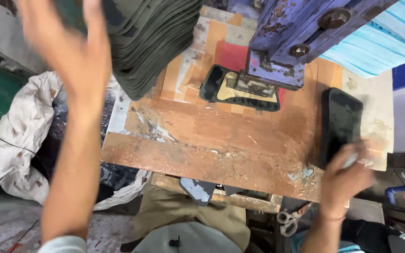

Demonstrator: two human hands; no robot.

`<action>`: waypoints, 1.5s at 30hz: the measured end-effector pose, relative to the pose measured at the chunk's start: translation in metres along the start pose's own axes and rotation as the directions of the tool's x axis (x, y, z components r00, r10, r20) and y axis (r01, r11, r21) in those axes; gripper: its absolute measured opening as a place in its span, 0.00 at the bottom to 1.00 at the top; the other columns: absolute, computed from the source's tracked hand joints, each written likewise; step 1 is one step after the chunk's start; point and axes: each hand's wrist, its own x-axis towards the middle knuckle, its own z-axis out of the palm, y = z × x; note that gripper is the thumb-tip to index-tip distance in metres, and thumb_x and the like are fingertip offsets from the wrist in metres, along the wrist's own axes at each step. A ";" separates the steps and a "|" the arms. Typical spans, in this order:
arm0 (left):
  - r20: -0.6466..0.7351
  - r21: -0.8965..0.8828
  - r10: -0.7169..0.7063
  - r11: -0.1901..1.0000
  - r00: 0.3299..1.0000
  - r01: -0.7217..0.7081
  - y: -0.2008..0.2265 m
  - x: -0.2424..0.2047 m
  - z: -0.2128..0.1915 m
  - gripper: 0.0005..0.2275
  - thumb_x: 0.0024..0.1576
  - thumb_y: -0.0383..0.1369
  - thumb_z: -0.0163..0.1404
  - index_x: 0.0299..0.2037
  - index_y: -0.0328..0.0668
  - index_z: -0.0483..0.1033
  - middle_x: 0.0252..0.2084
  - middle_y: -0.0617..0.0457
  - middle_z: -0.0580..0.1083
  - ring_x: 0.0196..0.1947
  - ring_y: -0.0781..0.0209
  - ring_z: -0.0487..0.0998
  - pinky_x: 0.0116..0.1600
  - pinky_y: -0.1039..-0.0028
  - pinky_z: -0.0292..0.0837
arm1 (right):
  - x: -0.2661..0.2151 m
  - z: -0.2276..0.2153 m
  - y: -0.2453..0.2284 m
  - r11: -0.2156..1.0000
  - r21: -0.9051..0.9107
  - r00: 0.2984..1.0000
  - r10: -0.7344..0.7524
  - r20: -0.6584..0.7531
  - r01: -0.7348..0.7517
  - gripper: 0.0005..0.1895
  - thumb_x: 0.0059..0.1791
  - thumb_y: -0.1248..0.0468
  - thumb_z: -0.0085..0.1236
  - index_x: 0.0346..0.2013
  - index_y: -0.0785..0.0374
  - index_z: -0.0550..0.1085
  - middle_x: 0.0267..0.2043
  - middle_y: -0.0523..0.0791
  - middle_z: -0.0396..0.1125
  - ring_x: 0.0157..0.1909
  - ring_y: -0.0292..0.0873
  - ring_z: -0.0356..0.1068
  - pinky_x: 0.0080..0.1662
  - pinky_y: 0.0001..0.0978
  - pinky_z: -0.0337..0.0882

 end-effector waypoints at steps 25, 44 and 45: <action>0.649 0.034 -0.272 0.943 0.710 0.330 0.073 -0.132 0.013 0.13 0.60 0.39 0.58 0.32 0.36 0.77 0.31 0.43 0.75 0.29 0.45 0.76 0.37 0.59 0.70 | -0.041 -0.012 -0.179 0.906 0.401 0.800 -0.338 0.495 0.134 0.41 0.50 0.36 0.51 0.71 0.54 0.64 0.78 0.57 0.43 0.79 0.66 0.36 0.71 0.71 0.33; 0.925 0.084 -0.355 0.540 0.136 0.837 -0.003 -0.153 -0.045 0.12 0.59 0.37 0.56 0.34 0.31 0.81 0.27 0.60 0.75 0.30 0.73 0.69 0.34 0.75 0.68 | 0.046 0.071 -0.222 0.939 0.324 0.791 -0.284 0.542 0.116 0.35 0.52 0.35 0.49 0.69 0.48 0.68 0.69 0.58 0.52 0.75 0.69 0.41 0.67 0.80 0.38; 0.924 0.082 -0.356 0.542 0.140 0.836 0.001 -0.148 -0.044 0.12 0.59 0.37 0.56 0.34 0.31 0.81 0.27 0.60 0.75 0.30 0.73 0.69 0.34 0.75 0.68 | 0.045 0.067 -0.215 0.938 0.325 0.793 -0.285 0.538 0.117 0.35 0.52 0.35 0.49 0.69 0.48 0.68 0.69 0.58 0.52 0.75 0.69 0.41 0.67 0.80 0.38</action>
